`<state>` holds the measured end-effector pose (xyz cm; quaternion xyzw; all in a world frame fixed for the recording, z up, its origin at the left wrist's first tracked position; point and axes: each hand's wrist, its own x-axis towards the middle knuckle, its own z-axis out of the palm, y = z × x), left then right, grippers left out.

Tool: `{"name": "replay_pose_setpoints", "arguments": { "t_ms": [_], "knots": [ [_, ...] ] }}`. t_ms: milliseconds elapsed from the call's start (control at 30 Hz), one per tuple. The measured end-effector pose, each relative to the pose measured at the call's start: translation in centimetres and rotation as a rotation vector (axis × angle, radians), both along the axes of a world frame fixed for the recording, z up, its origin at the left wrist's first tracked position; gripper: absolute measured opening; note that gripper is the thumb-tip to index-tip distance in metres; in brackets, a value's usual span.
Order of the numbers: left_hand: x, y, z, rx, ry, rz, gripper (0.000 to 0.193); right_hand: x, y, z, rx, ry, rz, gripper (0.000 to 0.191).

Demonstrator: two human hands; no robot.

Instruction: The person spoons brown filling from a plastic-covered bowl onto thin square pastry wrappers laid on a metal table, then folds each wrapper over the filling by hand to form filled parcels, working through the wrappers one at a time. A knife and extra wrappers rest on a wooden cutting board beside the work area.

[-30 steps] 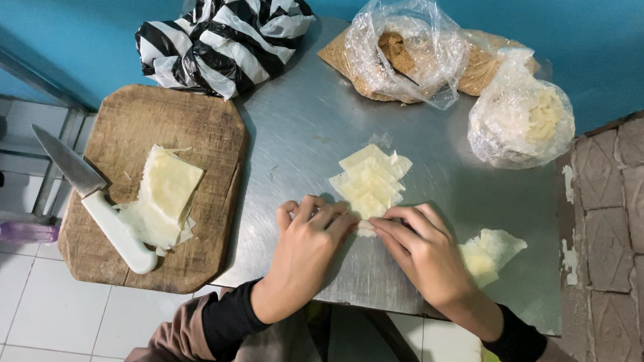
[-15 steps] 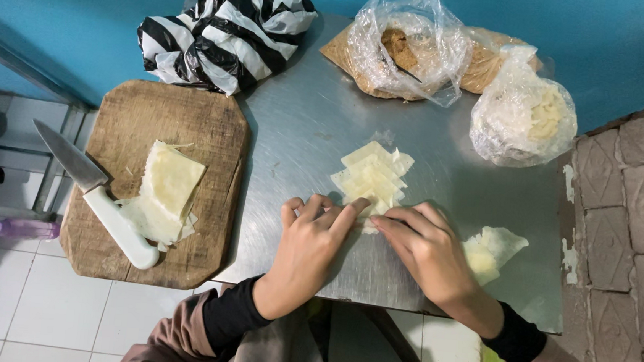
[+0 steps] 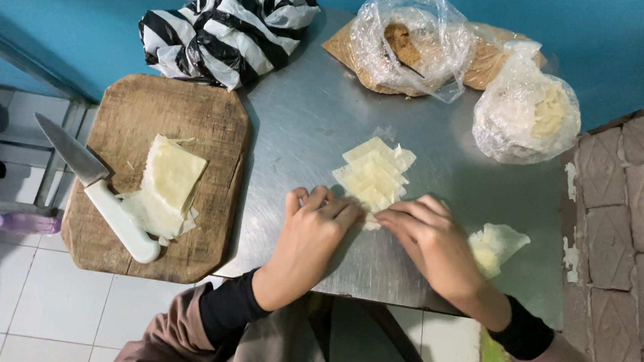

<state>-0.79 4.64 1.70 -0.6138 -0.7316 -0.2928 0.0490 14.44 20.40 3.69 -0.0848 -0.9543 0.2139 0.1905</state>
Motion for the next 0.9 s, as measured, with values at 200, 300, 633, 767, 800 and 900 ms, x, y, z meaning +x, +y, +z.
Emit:
{"name": "replay_pose_setpoints", "arguments": {
  "t_ms": [200, 300, 633, 767, 800, 900],
  "knots": [
    [-0.1, 1.0, -0.2, -0.059, -0.148, 0.022, 0.009, -0.8, 1.9, -0.4, -0.170, -0.124, -0.025, 0.013],
    [-0.1, 1.2, -0.3, -0.076, -0.129, 0.059, 0.012, -1.1, 2.6, -1.0, -0.203, -0.176, -0.066, 0.012],
    [0.0, 1.8, -0.3, -0.013, -0.096, 0.110, 0.014, -1.7, 4.0, -2.6, -0.408, -0.274, -0.191, 0.014],
    [-0.2, 1.3, -0.1, -0.038, -0.056, 0.076, 0.019, -1.5, 3.7, -2.5, -0.304, -0.127, -0.057, 0.015],
    [-0.1, 1.1, -0.1, -0.021, -0.051, 0.066, 0.020, -1.4, 3.5, -2.3, -0.266, -0.104, -0.031, 0.015],
    [-0.1, 0.8, 0.0, 0.042, -0.047, 0.066, 0.016, -1.1, 2.8, -1.3, -0.164, -0.055, 0.018, 0.013]
  ]
}}
